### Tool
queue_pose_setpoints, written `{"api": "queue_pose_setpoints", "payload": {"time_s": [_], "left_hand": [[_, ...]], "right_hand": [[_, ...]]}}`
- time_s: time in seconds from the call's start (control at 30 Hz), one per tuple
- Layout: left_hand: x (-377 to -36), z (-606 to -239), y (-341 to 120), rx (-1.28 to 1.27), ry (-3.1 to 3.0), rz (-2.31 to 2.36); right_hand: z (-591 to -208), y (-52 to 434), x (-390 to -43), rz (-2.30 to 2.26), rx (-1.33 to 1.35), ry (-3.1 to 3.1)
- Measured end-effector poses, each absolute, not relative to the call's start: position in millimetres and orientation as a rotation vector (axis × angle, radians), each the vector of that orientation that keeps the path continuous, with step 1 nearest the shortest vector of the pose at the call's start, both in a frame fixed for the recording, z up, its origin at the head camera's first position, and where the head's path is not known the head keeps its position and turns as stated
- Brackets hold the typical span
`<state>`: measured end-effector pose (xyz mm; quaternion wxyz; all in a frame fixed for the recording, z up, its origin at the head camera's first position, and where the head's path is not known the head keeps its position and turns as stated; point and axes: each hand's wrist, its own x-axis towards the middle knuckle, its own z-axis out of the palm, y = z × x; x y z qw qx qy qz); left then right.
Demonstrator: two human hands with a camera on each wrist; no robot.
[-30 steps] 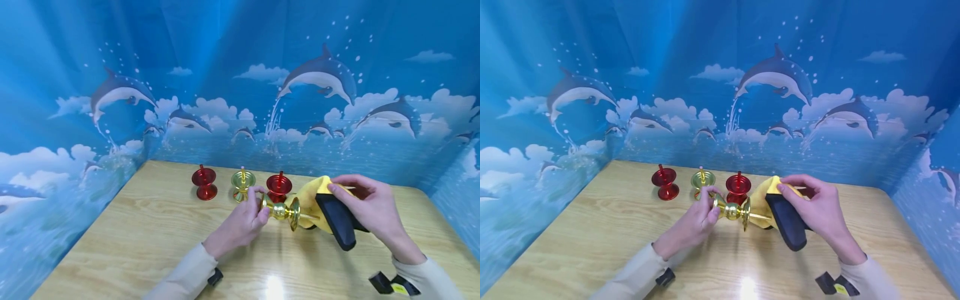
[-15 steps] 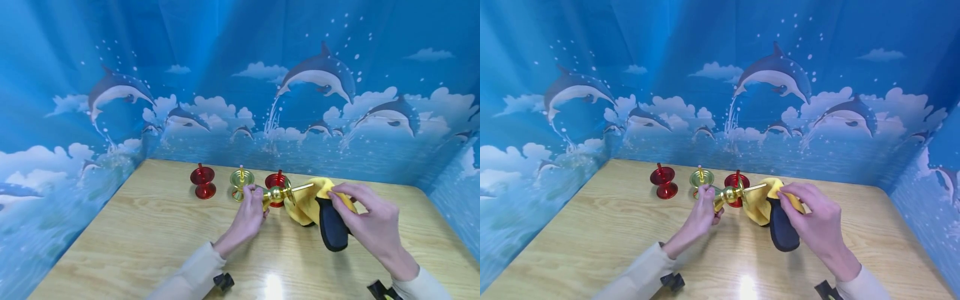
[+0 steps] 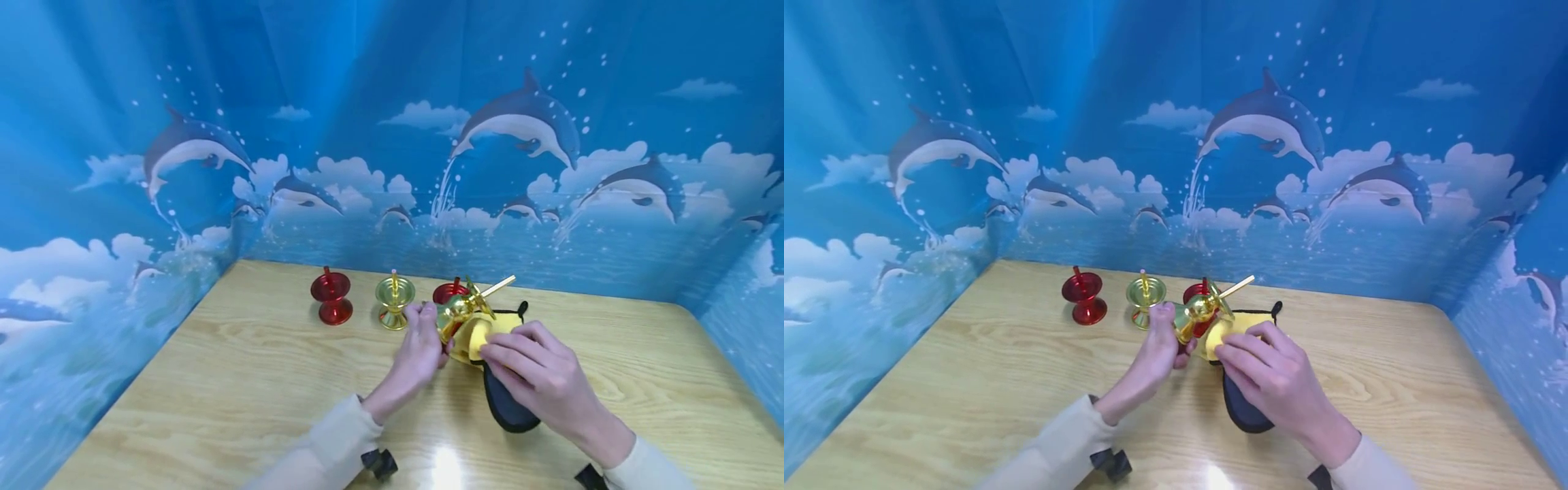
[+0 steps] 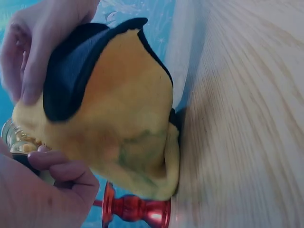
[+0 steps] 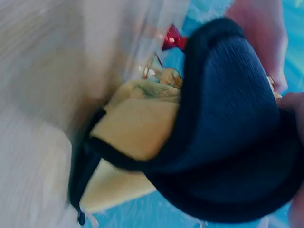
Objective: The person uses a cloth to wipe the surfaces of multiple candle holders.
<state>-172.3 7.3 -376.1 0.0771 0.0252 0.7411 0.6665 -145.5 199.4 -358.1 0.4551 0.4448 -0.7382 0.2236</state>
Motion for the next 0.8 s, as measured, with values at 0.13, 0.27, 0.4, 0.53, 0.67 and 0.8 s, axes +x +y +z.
{"api": "queue_pose_setpoints", "payload": {"time_s": [0.13,0.27,0.4,0.53,0.67,0.8], "left_hand": [[-169.2,-375.8,15.0,0.157,2.378,1.897],[-167.7,-377.6,18.4,0.229,2.489,1.84],[-168.1,-379.0,18.4,0.268,2.509,1.834],[-169.0,-381.4,16.6,0.341,2.537,1.816],[-168.3,-385.5,13.7,0.455,2.57,1.816],[-166.3,-388.7,11.2,0.629,2.58,1.845]], "right_hand": [[-361.2,189.2,-146.2,0.442,1.066,-1.78],[-365.5,184.4,-146.4,0.352,1.01,-1.774],[-369.1,182.4,-145.7,0.326,0.974,-1.776],[-371.0,181.3,-145.1,0.32,0.959,-1.765],[-373.2,180.9,-144.7,0.314,0.947,-1.771],[-375.8,181.3,-145.2,0.306,0.928,-1.776]]}}
